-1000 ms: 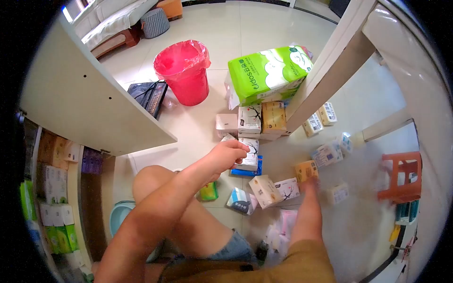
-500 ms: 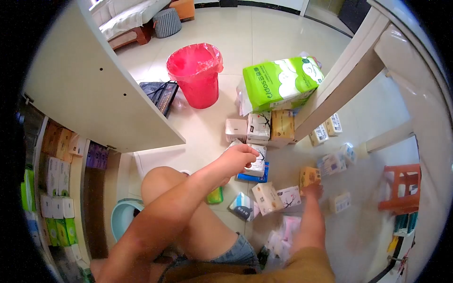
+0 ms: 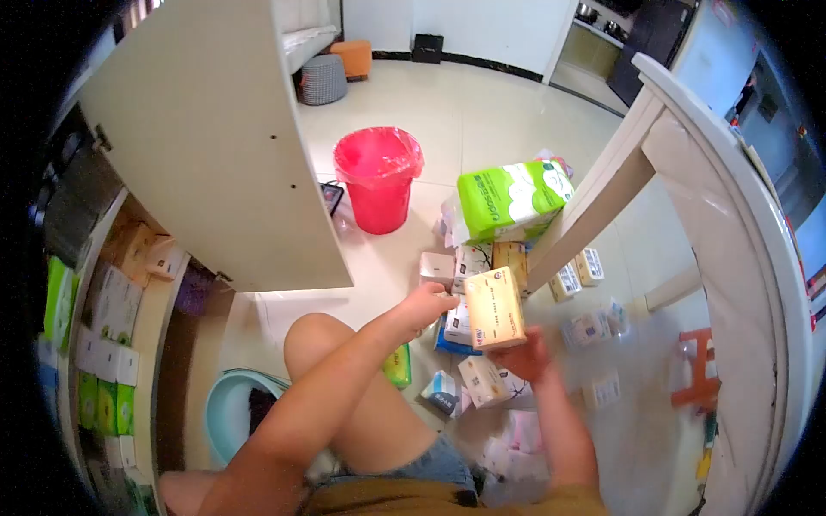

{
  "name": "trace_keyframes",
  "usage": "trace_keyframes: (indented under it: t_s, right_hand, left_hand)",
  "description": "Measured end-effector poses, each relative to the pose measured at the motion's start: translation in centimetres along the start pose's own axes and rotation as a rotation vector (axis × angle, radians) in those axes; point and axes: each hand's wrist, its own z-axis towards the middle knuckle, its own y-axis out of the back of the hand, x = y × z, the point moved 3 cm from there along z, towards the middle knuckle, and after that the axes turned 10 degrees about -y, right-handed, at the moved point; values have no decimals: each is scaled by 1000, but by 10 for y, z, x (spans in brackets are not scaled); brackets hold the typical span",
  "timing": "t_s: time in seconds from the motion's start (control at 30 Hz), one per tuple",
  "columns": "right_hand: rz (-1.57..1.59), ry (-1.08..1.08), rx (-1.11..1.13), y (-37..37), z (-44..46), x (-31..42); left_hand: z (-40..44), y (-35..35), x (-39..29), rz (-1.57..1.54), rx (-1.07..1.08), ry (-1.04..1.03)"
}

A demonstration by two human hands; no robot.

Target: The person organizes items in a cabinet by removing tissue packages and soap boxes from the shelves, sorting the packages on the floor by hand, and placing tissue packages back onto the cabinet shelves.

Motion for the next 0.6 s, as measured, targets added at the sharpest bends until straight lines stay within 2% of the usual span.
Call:
trace_keyframes:
  t_s: [0.1, 0.17, 0.3, 0.37, 0.43, 0.5, 0.57, 0.6]
  right_hand:
    - [-43, -53, 170, -44, 25, -14]
    - [-30, -89, 252, -72, 40, -22]
    - [-108, -138, 335, -121, 66, -28]
    - [-250, -121, 286, -139, 75, -28]
    - [-347, -143, 351, -166, 80, -26]
    - [-495, -32, 302, -198, 84, -23]
    - [-466, -71, 310, -227, 91, -31]
    - [-578, -42, 236, -242, 96, -36]
  left_hand:
    - [-15, 10, -7, 22, -13, -21]
    - [-50, 13, -41, -258, 164, -110]
    - [-54, 49, -35, -497, -24, -240]
    - [-66, 68, -41, -484, -96, -312]
    - [-85, 87, -52, -467, -172, -380]
    - [-103, 105, -62, -480, -222, -424]
    - [-125, 119, -72, -414, -290, -457]
    - [-139, 127, -79, -340, -337, -479]
